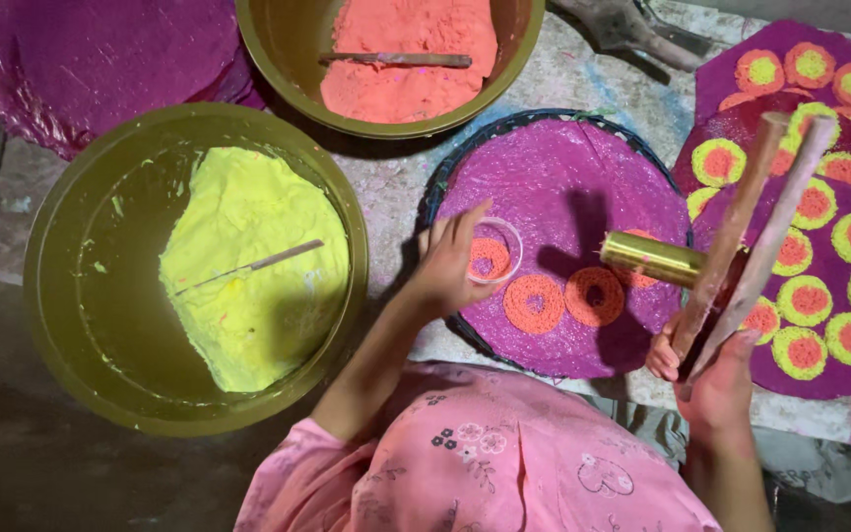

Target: The person uses a manual press to form small circular dough shapes from pink and yellow dough onto a purple mat. They repeatedly load the press with dough, press to form shapes, and arrange the finished pieces on the mat.

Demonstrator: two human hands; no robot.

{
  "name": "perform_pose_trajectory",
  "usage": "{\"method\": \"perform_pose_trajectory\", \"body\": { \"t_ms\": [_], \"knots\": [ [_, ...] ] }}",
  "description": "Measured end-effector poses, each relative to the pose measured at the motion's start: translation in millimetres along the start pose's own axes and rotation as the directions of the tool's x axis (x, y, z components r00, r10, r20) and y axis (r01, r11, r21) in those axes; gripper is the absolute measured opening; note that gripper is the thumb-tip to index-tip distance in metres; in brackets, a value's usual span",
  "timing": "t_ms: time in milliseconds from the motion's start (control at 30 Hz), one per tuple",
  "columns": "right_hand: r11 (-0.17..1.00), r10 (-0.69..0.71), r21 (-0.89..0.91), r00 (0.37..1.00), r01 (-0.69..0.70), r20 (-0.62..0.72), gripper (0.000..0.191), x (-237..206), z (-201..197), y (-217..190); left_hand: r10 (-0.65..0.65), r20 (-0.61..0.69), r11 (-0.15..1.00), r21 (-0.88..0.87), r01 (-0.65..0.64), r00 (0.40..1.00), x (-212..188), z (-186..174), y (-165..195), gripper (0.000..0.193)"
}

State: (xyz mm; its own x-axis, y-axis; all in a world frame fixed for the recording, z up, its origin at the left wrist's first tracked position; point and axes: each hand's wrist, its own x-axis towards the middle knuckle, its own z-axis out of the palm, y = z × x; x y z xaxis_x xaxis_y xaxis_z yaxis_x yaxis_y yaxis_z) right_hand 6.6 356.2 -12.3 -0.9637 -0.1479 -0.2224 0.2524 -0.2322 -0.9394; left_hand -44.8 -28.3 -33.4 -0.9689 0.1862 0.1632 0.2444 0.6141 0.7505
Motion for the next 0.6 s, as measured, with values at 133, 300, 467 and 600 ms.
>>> {"method": "perform_pose_trajectory", "body": {
  "t_ms": [133, 300, 467, 600],
  "knots": [
    [0.998, -0.057, -0.021, 0.998, 0.057, -0.028, 0.076, 1.4, -7.0, 12.3, 0.004, -0.028, 0.989, 0.147, 0.000, 1.000, 52.2, -8.0, 17.6, 0.119],
    [0.685, -0.237, -0.711, 0.971, 0.159, -0.011, 0.051, 8.2, 28.9, -13.6, 0.309, -0.058, 0.946, 0.122, -0.301, 0.949, 61.6, -25.8, 86.1, 0.127],
    [0.206, -0.454, -0.707, 0.706, 0.676, 0.543, 0.049, -21.6, 103.0, -102.5, 0.434, 0.234, 0.894, -0.234, -0.382, 0.870, 18.3, -84.5, 163.9, 0.076],
    [-0.067, -0.349, -0.451, 0.402, 0.890, 0.846, 0.057, -26.1, 151.3, -187.3, 0.370, 0.522, 0.910, -0.370, -0.187, 0.768, -2.2, -133.6, 196.1, 0.034]
  ]
}}
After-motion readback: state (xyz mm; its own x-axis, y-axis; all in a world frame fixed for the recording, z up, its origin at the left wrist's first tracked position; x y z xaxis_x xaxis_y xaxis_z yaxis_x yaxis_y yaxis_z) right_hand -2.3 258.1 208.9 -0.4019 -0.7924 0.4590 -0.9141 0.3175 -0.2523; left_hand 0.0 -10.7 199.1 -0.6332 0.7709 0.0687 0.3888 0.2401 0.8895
